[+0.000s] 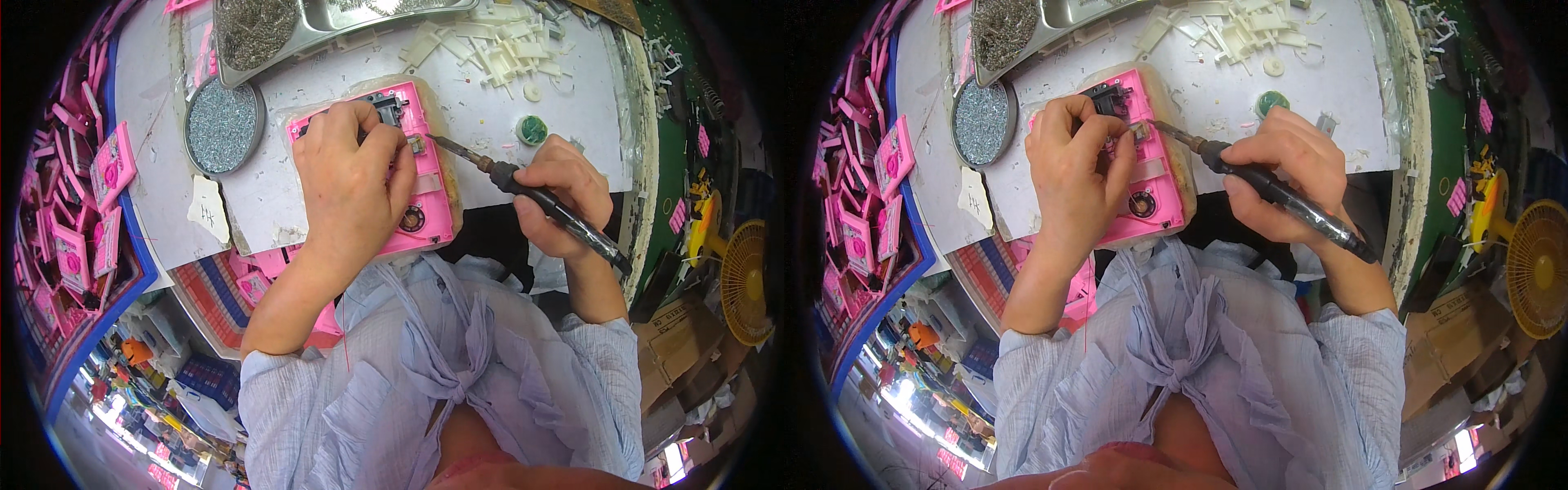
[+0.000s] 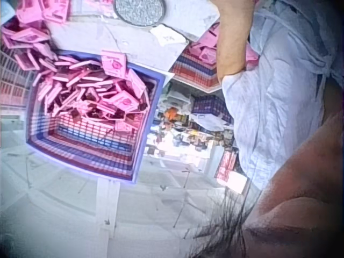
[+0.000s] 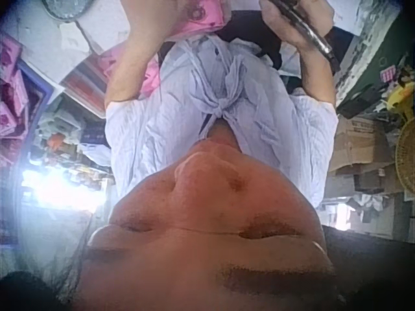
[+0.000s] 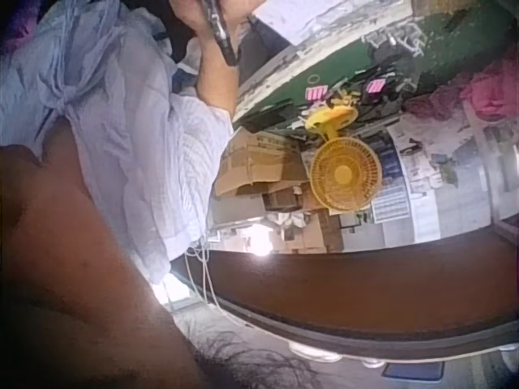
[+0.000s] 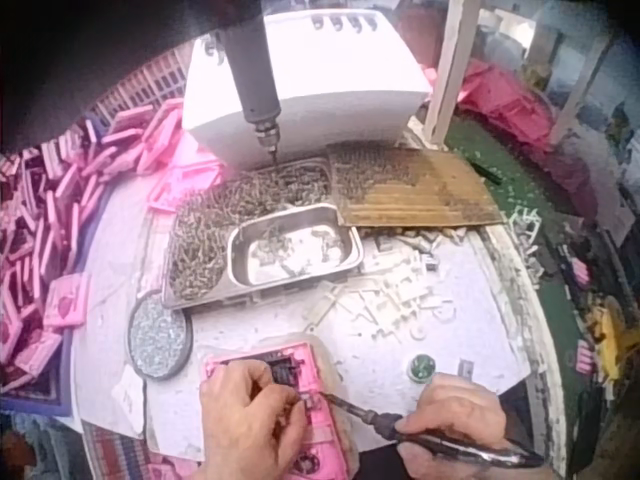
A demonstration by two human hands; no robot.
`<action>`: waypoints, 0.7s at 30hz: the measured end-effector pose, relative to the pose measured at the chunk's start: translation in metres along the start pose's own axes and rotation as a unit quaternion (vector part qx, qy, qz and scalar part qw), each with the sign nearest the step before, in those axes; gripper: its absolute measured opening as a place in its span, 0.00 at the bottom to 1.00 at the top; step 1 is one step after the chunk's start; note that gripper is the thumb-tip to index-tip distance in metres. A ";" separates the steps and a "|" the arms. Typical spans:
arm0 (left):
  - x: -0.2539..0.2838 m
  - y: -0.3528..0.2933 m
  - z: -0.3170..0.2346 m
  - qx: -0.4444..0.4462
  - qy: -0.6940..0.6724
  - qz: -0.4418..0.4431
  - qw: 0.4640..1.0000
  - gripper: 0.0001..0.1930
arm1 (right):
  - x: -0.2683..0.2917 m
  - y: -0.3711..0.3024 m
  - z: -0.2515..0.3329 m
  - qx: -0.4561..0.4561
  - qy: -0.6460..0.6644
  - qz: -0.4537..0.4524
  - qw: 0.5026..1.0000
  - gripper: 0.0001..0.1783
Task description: The recorder is assembling and soldering components inside a pink plastic toy casing.
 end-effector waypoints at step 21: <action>-0.002 0.001 0.000 -0.001 0.003 0.004 1.000 0.07 | -0.006 -0.005 -0.002 0.042 -0.009 0.010 0.999 0.14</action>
Point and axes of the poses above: each hand's wrist, its own y-axis towards the middle knuckle, its own x-axis out of the back of the hand, z = x × y, the point moved 6 cm from there along y, towards the middle knuckle, and after that the axes turned 6 degrees about -x, right-handed, at the moved point
